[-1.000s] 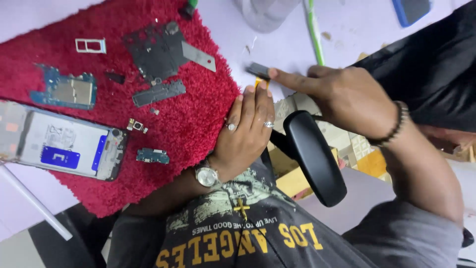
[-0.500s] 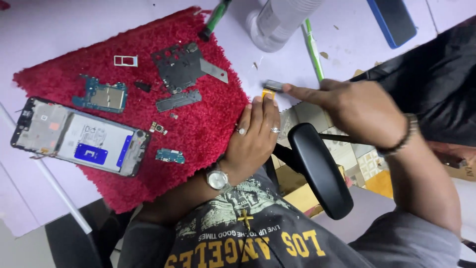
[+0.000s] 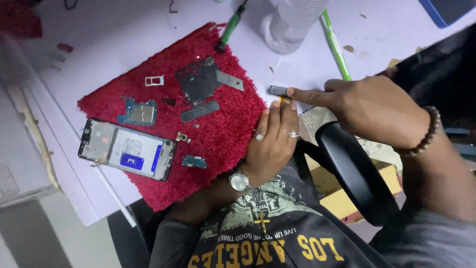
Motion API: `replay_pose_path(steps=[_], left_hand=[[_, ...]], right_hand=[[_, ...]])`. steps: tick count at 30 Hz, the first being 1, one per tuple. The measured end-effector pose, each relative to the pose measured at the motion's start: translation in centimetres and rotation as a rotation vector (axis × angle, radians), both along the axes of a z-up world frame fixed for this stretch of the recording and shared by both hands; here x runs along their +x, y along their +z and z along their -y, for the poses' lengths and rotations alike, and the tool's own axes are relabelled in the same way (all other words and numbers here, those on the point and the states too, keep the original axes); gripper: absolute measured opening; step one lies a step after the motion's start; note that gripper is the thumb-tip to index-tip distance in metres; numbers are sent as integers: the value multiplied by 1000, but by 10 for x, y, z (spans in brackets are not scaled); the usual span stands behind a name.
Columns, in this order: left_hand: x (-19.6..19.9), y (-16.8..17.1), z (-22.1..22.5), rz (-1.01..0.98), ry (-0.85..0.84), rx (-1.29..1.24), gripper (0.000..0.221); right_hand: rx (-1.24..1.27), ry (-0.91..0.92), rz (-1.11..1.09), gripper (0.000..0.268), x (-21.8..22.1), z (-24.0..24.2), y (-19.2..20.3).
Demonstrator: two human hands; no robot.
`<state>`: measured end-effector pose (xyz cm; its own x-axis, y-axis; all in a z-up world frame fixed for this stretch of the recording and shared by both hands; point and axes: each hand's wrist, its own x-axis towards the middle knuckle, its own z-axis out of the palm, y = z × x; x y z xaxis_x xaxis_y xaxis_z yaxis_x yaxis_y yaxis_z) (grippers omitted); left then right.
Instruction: Cleaning a mobile phone motherboard and other internal components using a brush and cleaning solution at a repair station.
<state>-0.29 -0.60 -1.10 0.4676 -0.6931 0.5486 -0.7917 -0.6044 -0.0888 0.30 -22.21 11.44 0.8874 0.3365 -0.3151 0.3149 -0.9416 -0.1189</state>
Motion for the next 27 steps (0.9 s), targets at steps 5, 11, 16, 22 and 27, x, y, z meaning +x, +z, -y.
replay_pose_path(steps=[5,11,16,22,27], left_hand=[[0,-1,0,-21,-5,23,41],[2,0,-1,-18,21,44,40],[-5,11,-8,-191,-56,-83,38],[-22,36,-40,43,-55,-394,29],[-33,24,-59,108,84,-346,33]], right_hand=[[-132,-26,-93,95,-2,12,10],[-358,-38,28,90,-31,30,29],[-126,-155,464,46,-70,1,17],[1462,-637,89,83,-63,-57,-32],[1638,-586,-58,65,-36,-84,-26]])
